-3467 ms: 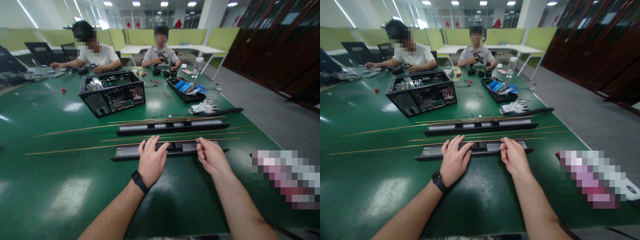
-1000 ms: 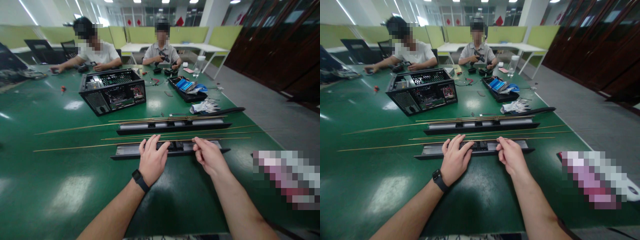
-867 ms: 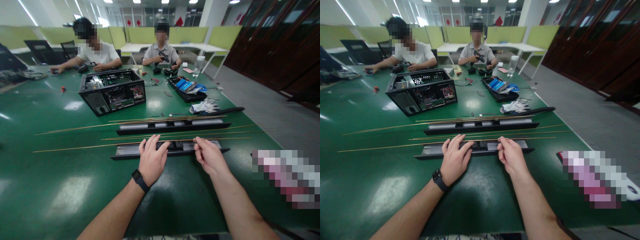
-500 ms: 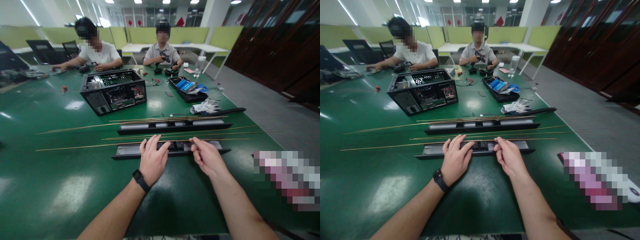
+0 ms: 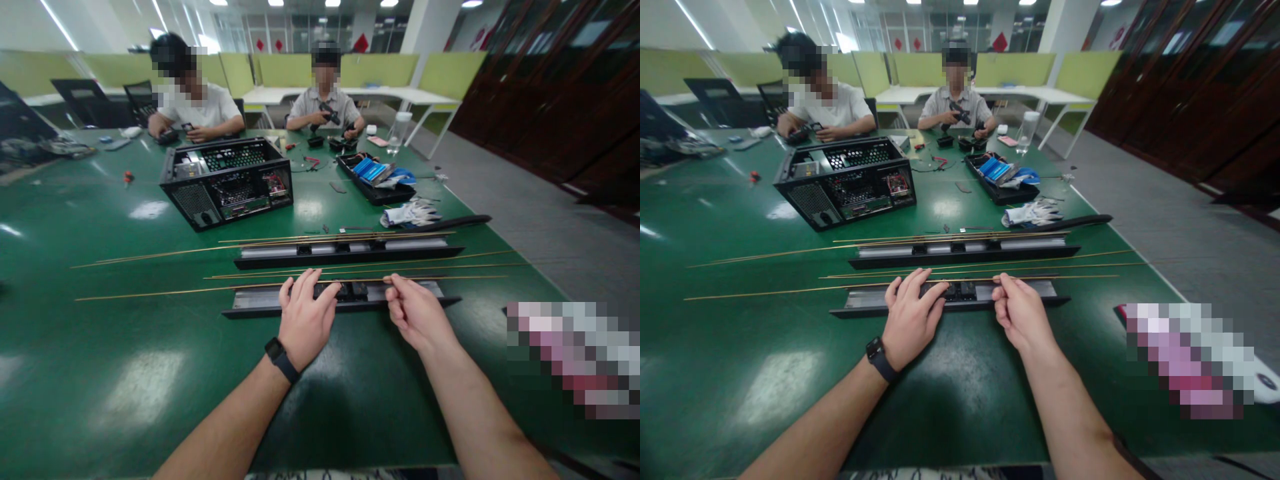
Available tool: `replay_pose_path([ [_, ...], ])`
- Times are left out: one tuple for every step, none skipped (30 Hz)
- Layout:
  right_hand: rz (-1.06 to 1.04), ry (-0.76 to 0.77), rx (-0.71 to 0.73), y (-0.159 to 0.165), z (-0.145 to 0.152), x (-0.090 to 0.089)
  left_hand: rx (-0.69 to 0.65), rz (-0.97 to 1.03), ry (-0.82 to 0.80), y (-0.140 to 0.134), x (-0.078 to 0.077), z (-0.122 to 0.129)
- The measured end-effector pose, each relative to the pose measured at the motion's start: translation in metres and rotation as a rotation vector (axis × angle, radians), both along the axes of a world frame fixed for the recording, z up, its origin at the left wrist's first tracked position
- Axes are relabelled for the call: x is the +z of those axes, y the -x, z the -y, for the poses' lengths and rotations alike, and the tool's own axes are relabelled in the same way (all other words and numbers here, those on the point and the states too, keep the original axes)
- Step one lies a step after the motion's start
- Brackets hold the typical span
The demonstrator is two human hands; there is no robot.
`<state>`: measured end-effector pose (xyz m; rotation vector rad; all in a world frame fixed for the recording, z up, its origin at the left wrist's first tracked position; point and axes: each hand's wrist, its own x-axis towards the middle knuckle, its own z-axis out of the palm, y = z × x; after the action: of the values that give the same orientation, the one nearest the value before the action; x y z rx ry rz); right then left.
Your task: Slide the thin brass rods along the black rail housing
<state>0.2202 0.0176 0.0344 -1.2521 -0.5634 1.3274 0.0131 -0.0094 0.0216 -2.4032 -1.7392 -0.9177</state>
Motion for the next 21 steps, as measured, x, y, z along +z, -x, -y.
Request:
replay_pose_path([
  [0.006,0.002,0.006,0.0004,-0.0001,0.0,-0.001,0.002,-0.003,-0.0001,0.0,0.0],
  [0.016,0.003,0.015,0.0008,-0.0002,0.0,-0.001,0.003,-0.004,-0.0001,-0.0002,-0.0001],
  [0.03,0.001,0.026,0.0013,-0.0003,-0.0001,-0.002,0.005,-0.005,-0.0002,-0.0003,-0.0001],
  [0.044,-0.003,0.038,0.0016,-0.0003,-0.0001,-0.002,0.007,-0.005,-0.0001,-0.0005,-0.0001],
  [0.056,-0.009,0.047,0.0019,-0.0003,-0.0002,-0.002,0.007,-0.006,-0.0001,-0.0007,-0.0002],
  [0.062,-0.014,0.052,0.0021,-0.0002,-0.0003,-0.003,0.006,-0.006,0.0,-0.0009,-0.0002],
  [0.061,-0.016,0.05,0.0021,-0.0002,-0.0002,-0.003,0.006,-0.006,0.0001,-0.0009,-0.0002],
  [0.055,-0.015,0.04,0.0021,-0.0001,-0.0001,-0.004,0.004,-0.007,0.0001,-0.0009,-0.0002],
  [0.044,-0.01,0.026,0.0019,-0.0001,0.0001,-0.004,0.003,-0.006,0.0002,-0.0008,-0.0003],
  [0.034,-0.005,0.011,0.0018,-0.0001,0.0004,-0.004,0.003,-0.005,0.0002,-0.0007,-0.0003],
  [0.025,0.0,-0.002,0.0015,-0.0001,0.0006,-0.002,0.003,-0.003,0.0002,-0.0006,-0.0004],
  [0.018,0.003,-0.013,0.0013,-0.0001,0.0008,-0.001,0.002,-0.001,0.0002,-0.0004,-0.0004],
  [0.013,0.004,-0.019,0.001,-0.0002,0.0008,0.0,0.001,0.0,0.0001,-0.0003,-0.0004],
  [0.009,0.003,-0.021,0.0008,-0.0003,0.0008,0.001,0.001,0.0,0.0,-0.0003,-0.0005],
  [0.007,0.002,-0.019,0.0005,-0.0003,0.0005,0.002,0.002,-0.002,-0.0001,-0.0003,-0.0004],
  [0.005,0.0,-0.014,0.0002,-0.0004,0.0002,0.003,0.004,-0.003,-0.0002,-0.0002,-0.0004],
  [0.005,-0.002,-0.01,0.0,-0.0004,-0.0002,0.004,0.006,-0.006,-0.0003,-0.0002,-0.0004],
  [0.005,-0.003,-0.005,-0.0002,-0.0003,-0.0006,0.004,0.008,-0.006,-0.0004,-0.0002,-0.0003],
  [0.007,-0.003,0.0,-0.0001,-0.0002,-0.001,0.004,0.009,-0.006,-0.0004,-0.0003,-0.0003],
  [0.011,-0.003,0.005,0.0001,-0.0001,-0.0013,0.003,0.008,-0.004,-0.0005,-0.0003,-0.0002],
  [0.018,-0.003,0.011,0.0005,0.0,-0.0014,0.002,0.007,-0.003,-0.0005,-0.0004,-0.0002],
])
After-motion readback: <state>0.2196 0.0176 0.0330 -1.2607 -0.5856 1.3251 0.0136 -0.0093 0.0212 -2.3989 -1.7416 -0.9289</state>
